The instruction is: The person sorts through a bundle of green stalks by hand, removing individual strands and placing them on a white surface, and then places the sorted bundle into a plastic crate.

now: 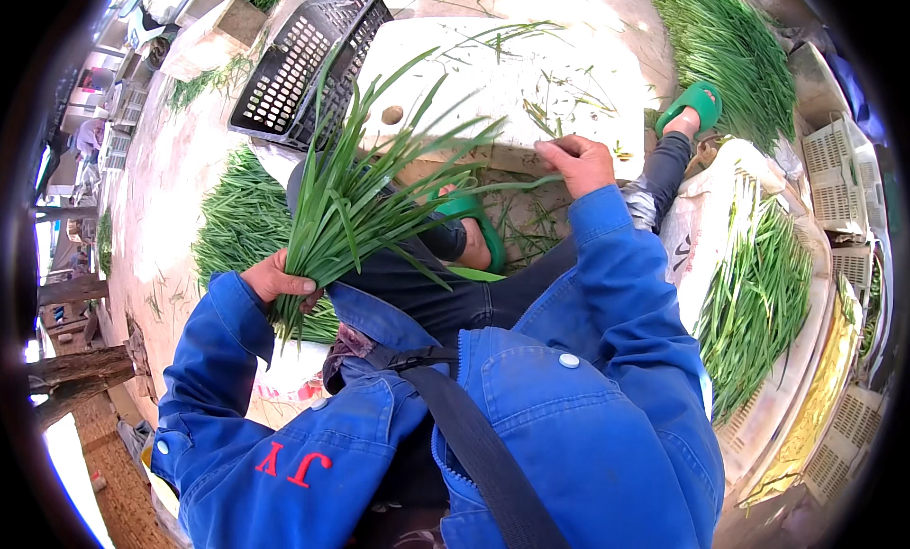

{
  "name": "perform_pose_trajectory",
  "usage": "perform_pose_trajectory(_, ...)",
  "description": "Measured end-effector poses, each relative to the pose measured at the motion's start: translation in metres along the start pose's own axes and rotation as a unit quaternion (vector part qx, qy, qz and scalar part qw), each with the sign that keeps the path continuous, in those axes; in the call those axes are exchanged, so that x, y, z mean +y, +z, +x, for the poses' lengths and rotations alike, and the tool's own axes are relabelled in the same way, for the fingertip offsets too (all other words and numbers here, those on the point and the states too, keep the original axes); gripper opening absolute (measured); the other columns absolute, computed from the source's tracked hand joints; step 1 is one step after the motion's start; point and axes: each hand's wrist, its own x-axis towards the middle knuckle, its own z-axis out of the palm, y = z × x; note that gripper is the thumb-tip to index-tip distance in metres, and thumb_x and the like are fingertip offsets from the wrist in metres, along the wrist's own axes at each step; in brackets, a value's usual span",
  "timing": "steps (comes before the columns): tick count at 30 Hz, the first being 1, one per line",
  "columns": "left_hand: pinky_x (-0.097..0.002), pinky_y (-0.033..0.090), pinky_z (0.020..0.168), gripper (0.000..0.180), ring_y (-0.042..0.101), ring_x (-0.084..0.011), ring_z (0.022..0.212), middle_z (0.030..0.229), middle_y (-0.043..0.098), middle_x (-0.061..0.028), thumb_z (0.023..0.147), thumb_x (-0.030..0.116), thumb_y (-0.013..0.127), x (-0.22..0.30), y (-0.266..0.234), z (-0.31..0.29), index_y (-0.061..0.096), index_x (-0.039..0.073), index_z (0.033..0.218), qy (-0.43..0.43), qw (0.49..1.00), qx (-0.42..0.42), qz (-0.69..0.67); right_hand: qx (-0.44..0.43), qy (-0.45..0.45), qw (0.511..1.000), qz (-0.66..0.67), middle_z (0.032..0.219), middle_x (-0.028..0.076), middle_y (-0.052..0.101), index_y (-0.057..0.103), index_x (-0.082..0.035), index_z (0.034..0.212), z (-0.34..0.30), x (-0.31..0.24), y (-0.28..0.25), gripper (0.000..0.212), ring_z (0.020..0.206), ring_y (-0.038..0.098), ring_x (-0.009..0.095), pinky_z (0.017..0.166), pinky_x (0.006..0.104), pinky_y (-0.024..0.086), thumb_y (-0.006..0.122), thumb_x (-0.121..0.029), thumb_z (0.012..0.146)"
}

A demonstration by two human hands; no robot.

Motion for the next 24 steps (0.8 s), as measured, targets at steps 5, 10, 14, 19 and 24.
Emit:
perform_pose_trajectory(5, -0.0312, 0.048, 0.055, 0.022, 0.059, -0.0187, 0.063, 0.074, 0.060, -0.0096, 0.078, 0.005, 0.069, -0.009, -0.003, 0.009, 0.060, 0.001, 0.098, -0.032, 0.999, 0.025, 0.006, 0.117, -0.069, 0.990, 0.040, 0.067, 0.000, 0.060, 0.061, -0.002, 0.072, 0.003, -0.018, -0.005, 0.026, 0.064, 0.055, 0.007, 0.061, 0.0214, 0.044, 0.067, -0.025, 0.084)
perform_pose_trajectory(10, -0.0306, 0.048, 0.055, 0.020, 0.059, -0.0180, 0.062, 0.074, 0.060, -0.0090, 0.078, 0.005, 0.069, -0.010, -0.005, 0.014, 0.060, 0.002, 0.096, -0.044, 0.999, 0.018, -0.015, -0.023, -0.114, 0.988, 0.105, 0.081, 0.003, 0.065, 0.065, -0.001, 0.093, -0.014, -0.068, 0.023, 0.020, 0.073, 0.057, 0.008, 0.067, 0.0233, 0.047, 0.062, -0.020, 0.087)
perform_pose_trajectory(14, -0.0303, 0.048, 0.055, 0.021, 0.059, -0.0177, 0.061, 0.074, 0.060, -0.0089, 0.077, 0.006, 0.070, -0.007, -0.004, 0.013, 0.060, 0.003, 0.096, -0.048, 0.999, 0.024, 0.000, -0.148, -0.178, 0.973, 0.017, 0.086, 0.004, 0.066, 0.066, -0.002, 0.102, -0.007, -0.088, 0.061, 0.024, 0.074, 0.058, 0.008, 0.066, 0.0225, 0.047, 0.061, -0.020, 0.087)
perform_pose_trajectory(19, -0.0300, 0.047, 0.055, 0.022, 0.058, -0.0180, 0.061, 0.073, 0.060, -0.0094, 0.077, 0.007, 0.071, -0.009, -0.003, 0.013, 0.060, 0.002, 0.096, -0.043, 0.999, 0.025, -0.003, -0.196, -0.168, 0.965, -0.049, 0.085, 0.006, 0.067, 0.066, -0.001, 0.100, 0.004, -0.084, 0.092, 0.022, 0.076, 0.061, 0.011, 0.067, 0.0254, 0.049, 0.066, -0.013, 0.081)
perform_pose_trajectory(24, -0.0298, 0.047, 0.055, 0.022, 0.058, -0.0179, 0.060, 0.073, 0.060, -0.0098, 0.077, 0.007, 0.071, -0.010, -0.004, 0.014, 0.060, 0.002, 0.096, -0.043, 0.999, 0.024, -0.013, -0.161, -0.198, 0.963, -0.085, 0.079, 0.009, 0.066, 0.065, 0.000, 0.094, 0.004, -0.080, 0.107, 0.019, 0.069, 0.062, 0.013, 0.063, 0.0272, 0.049, 0.064, -0.014, 0.083)
